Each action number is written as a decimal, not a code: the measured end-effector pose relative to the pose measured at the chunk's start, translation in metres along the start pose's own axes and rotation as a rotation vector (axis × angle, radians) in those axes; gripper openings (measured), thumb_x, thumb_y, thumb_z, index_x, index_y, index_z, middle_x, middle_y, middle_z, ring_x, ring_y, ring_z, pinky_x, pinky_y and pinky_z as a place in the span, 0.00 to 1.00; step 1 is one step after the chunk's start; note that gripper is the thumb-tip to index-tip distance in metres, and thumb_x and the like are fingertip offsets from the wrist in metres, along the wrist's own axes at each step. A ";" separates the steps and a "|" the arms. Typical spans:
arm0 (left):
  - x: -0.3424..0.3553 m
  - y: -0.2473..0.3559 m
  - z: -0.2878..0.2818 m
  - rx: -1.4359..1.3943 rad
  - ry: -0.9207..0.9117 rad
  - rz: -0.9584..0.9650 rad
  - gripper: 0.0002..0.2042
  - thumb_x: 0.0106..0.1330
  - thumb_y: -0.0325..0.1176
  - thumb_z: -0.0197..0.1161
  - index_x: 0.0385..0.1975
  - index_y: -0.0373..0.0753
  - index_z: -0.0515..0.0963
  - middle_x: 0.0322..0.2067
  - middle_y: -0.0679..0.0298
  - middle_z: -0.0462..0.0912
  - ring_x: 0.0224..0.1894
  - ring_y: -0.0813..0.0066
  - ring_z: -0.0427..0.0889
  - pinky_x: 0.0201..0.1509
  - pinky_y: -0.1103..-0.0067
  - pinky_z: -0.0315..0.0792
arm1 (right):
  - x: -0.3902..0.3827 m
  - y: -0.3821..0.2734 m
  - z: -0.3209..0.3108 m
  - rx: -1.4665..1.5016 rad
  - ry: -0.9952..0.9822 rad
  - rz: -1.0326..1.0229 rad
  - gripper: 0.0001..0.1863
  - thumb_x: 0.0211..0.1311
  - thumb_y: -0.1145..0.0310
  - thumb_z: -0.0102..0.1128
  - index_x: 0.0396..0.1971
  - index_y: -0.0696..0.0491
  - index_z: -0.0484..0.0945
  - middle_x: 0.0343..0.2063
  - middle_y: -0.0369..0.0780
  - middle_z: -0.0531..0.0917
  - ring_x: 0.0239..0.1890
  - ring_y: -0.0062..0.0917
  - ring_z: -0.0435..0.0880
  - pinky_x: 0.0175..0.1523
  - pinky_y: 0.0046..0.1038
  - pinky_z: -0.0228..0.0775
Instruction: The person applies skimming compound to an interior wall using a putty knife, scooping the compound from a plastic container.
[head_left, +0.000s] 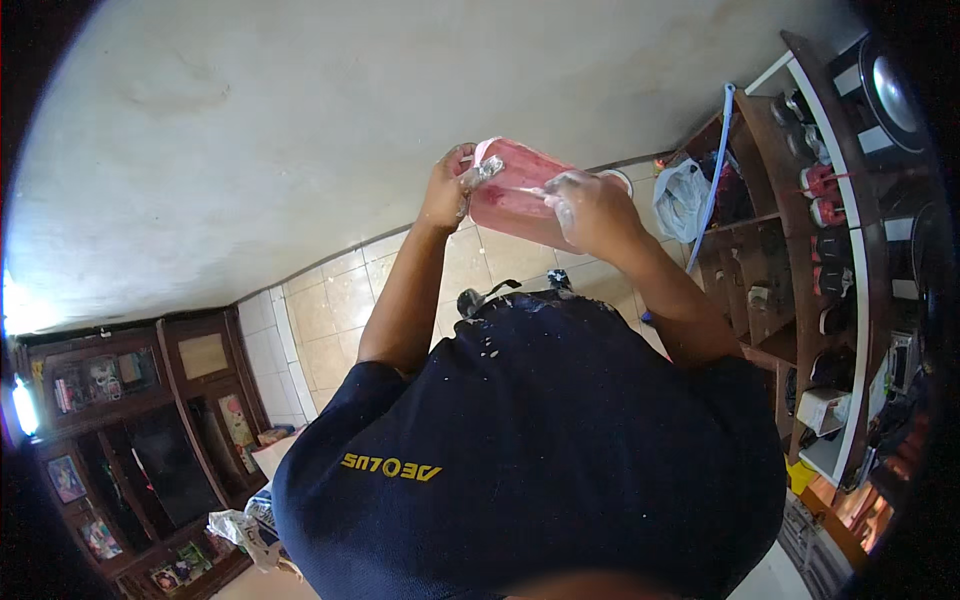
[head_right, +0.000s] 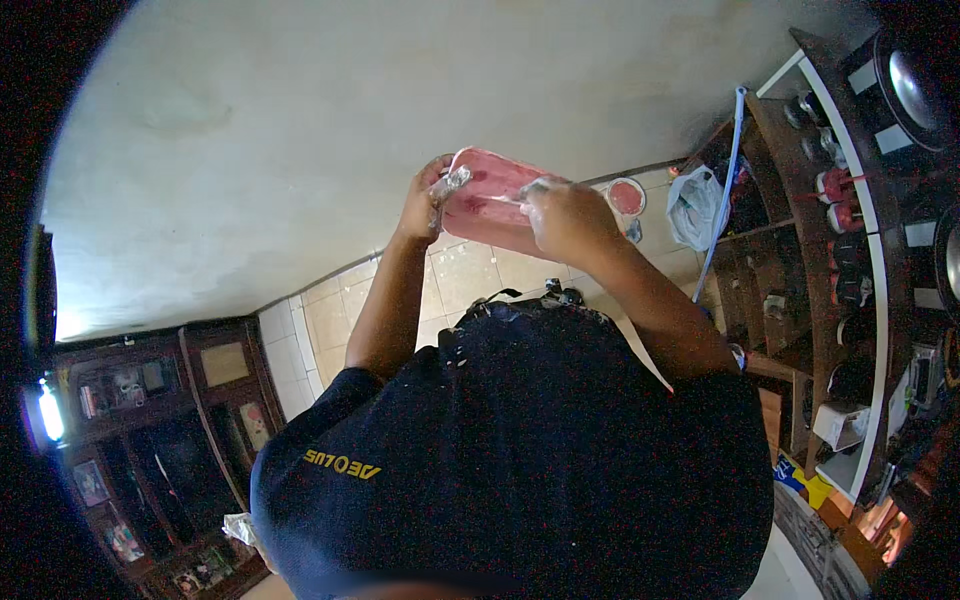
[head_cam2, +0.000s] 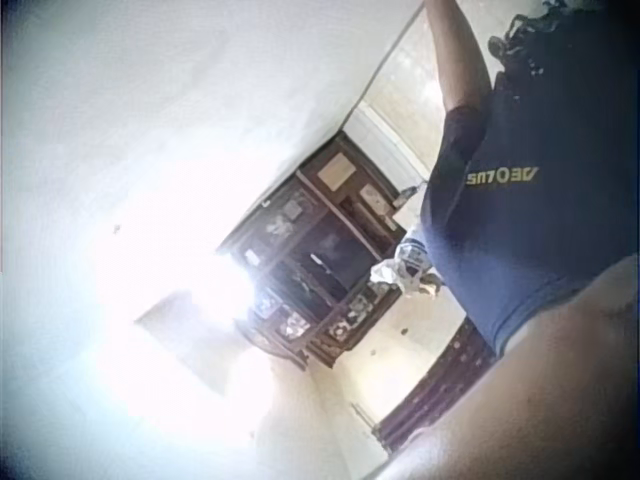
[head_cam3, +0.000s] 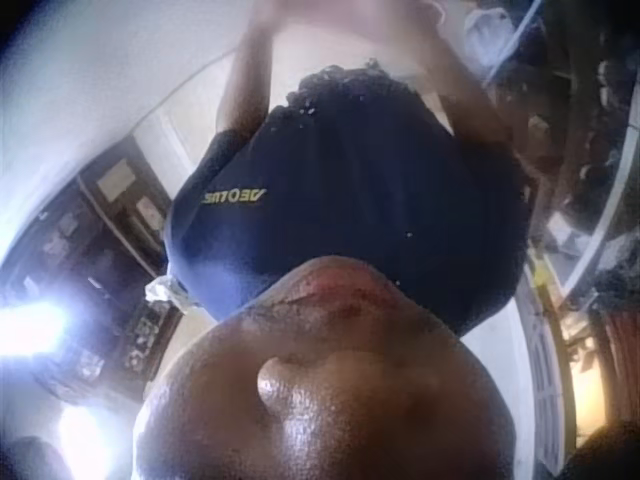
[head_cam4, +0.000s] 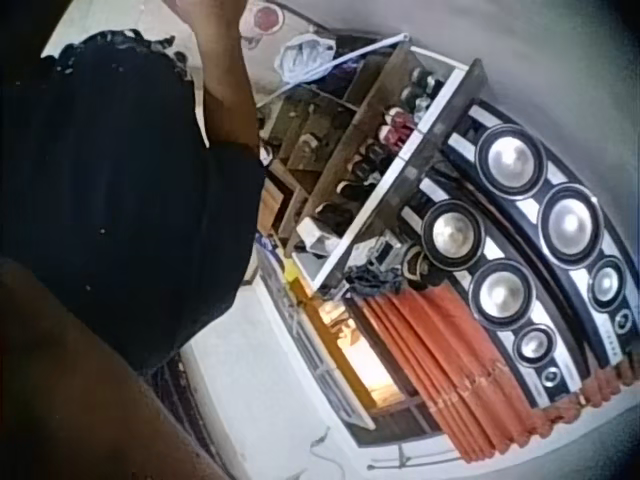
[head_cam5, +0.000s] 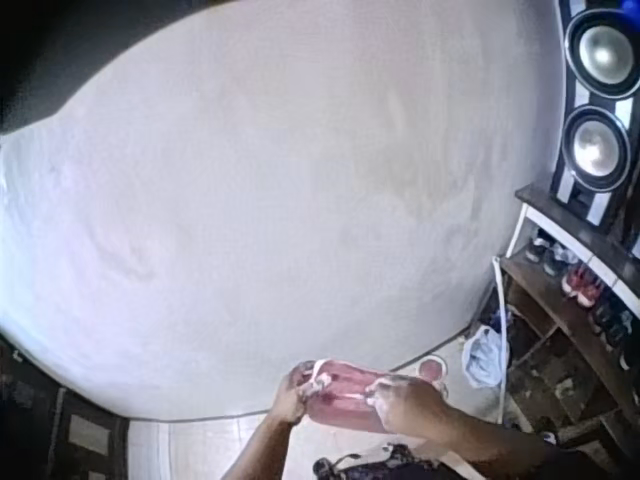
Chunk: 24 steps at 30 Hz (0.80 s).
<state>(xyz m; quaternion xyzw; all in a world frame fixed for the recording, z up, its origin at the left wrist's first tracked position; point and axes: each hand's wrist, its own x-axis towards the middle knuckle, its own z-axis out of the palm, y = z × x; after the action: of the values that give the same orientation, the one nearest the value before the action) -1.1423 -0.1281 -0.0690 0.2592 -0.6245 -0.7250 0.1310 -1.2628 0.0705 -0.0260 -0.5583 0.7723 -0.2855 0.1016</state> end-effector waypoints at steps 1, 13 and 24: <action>0.000 0.000 -0.003 0.029 -0.002 0.022 0.21 0.61 0.35 0.63 0.51 0.29 0.70 0.43 0.57 0.79 0.45 0.69 0.78 0.51 0.73 0.73 | 0.003 -0.005 0.005 -0.069 -0.067 -0.049 0.08 0.56 0.69 0.53 0.31 0.56 0.79 0.32 0.46 0.82 0.37 0.40 0.82 0.46 0.40 0.73; -0.016 0.004 -0.065 -0.024 -0.025 0.060 0.20 0.61 0.34 0.62 0.50 0.29 0.71 0.43 0.57 0.79 0.45 0.69 0.79 0.51 0.73 0.73 | 0.046 -0.077 0.026 -0.241 -0.280 -0.080 0.08 0.54 0.74 0.51 0.32 0.57 0.76 0.33 0.46 0.81 0.40 0.41 0.81 0.45 0.40 0.73; -0.029 0.011 -0.148 -0.211 0.050 0.062 0.20 0.59 0.33 0.67 0.47 0.29 0.73 0.36 0.61 0.81 0.37 0.77 0.79 0.42 0.80 0.74 | 0.098 -0.141 0.061 -0.276 -0.318 -0.061 0.07 0.55 0.74 0.50 0.32 0.57 0.76 0.35 0.47 0.80 0.41 0.40 0.81 0.46 0.40 0.73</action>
<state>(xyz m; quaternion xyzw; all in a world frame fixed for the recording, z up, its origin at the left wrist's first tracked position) -1.0400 -0.2398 -0.0645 0.2425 -0.5489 -0.7757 0.1953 -1.1551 -0.0703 0.0187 -0.6281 0.7611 -0.0885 0.1360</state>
